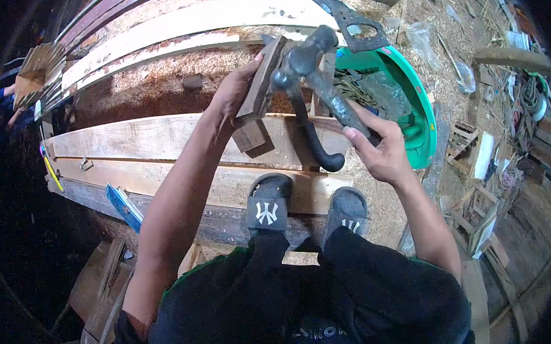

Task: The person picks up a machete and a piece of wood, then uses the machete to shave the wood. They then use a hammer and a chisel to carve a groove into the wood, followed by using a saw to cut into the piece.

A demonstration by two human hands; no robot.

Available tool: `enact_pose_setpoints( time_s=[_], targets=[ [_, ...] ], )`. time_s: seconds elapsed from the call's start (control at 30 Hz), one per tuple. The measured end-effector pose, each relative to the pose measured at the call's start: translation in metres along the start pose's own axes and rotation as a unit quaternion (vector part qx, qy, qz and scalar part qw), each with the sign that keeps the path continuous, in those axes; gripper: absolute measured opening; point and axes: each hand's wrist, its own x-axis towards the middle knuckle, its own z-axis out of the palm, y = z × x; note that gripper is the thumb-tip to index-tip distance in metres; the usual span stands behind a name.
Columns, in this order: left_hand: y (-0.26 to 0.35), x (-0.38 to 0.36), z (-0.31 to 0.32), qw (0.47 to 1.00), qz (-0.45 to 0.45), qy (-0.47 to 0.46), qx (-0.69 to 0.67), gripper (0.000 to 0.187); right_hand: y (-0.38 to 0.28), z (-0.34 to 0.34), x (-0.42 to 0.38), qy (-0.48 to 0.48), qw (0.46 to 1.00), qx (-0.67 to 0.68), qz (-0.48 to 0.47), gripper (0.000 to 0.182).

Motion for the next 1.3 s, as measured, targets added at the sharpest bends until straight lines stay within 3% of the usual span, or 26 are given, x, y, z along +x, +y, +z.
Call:
enact_pose_setpoints(
  time_s=[0.13, 0.2, 0.23, 0.27, 0.33, 0.37, 0.4, 0.47, 0.53, 0.6, 0.63, 0.7, 0.83, 0.93, 1.03, 1.1, 1.23, 1.3],
  targets=[
    [0.006, -0.003, 0.001, 0.999, -0.022, -0.027, 0.018, 0.044, 0.005, 0.009, 0.003, 0.051, 0.995, 0.066, 0.059, 0.044],
    [0.011, -0.002, 0.008, 0.994, 0.006, -0.029, 0.101, 0.045, 0.002, 0.001, 0.004, -0.012, 1.000, -0.024, 0.014, 0.048],
    [0.012, -0.008, 0.018, 0.997, 0.006, -0.001, 0.082, 0.046, 0.017, 0.007, 0.009, 0.019, 0.987, -0.057, -0.151, 0.047],
    [0.011, -0.006, 0.015, 0.997, 0.005, -0.001, 0.081, 0.046, 0.020, 0.007, 0.006, 0.019, 0.987, -0.057, -0.149, 0.047],
    [0.012, -0.006, 0.010, 0.998, -0.022, -0.002, 0.055, 0.045, 0.003, 0.011, 0.003, -0.001, 1.000, 0.000, 0.020, 0.045],
    [0.009, -0.005, 0.011, 1.000, -0.011, 0.027, 0.002, 0.035, 0.008, 0.016, 0.003, 0.011, 0.998, 0.020, 0.055, 0.046],
    [0.009, -0.005, 0.011, 1.000, -0.010, 0.030, 0.001, 0.035, 0.008, 0.017, 0.004, 0.008, 0.998, 0.021, 0.055, 0.046],
    [0.012, -0.006, 0.009, 1.000, -0.008, 0.019, -0.022, 0.035, 0.007, 0.016, 0.006, 0.022, 0.987, 0.079, 0.140, 0.046],
    [0.019, -0.008, 0.011, 1.000, 0.004, 0.014, -0.025, 0.035, 0.005, 0.015, 0.007, 0.009, 0.988, 0.064, 0.142, 0.048],
    [0.024, -0.010, 0.016, 0.999, -0.021, 0.028, -0.006, 0.036, 0.009, 0.017, 0.002, 0.066, 0.998, 0.021, -0.001, 0.049],
    [0.022, -0.007, 0.013, 0.999, -0.021, 0.028, -0.007, 0.036, 0.014, 0.017, 0.002, 0.065, 0.998, 0.021, -0.001, 0.049],
    [0.020, -0.001, 0.011, 0.999, -0.010, -0.012, -0.050, 0.037, 0.020, 0.017, 0.002, 0.119, 0.956, -0.153, -0.218, 0.051],
    [0.018, -0.001, 0.015, 0.999, -0.017, -0.001, -0.048, 0.036, 0.014, 0.018, -0.006, 0.130, 0.948, -0.182, -0.224, 0.051],
    [0.016, 0.000, 0.013, 0.997, -0.022, 0.003, -0.077, 0.035, 0.019, 0.021, -0.006, 0.188, 0.909, -0.239, -0.286, 0.053],
    [0.017, -0.001, 0.012, 0.996, -0.033, -0.032, -0.082, 0.034, 0.015, 0.017, -0.002, 0.172, 0.918, -0.241, -0.265, 0.053],
    [0.015, -0.005, 0.014, 0.994, -0.047, -0.011, -0.097, 0.033, 0.008, 0.014, 0.003, 0.155, 0.924, -0.288, -0.195, 0.054],
    [0.012, -0.002, 0.007, 0.994, -0.054, -0.003, -0.094, 0.033, 0.019, 0.015, 0.002, 0.193, 0.924, -0.243, -0.223, 0.053],
    [0.014, -0.003, 0.007, 0.993, -0.056, -0.047, -0.097, 0.033, 0.022, 0.014, -0.001, 0.195, 0.918, -0.215, -0.270, 0.053]
  ],
)
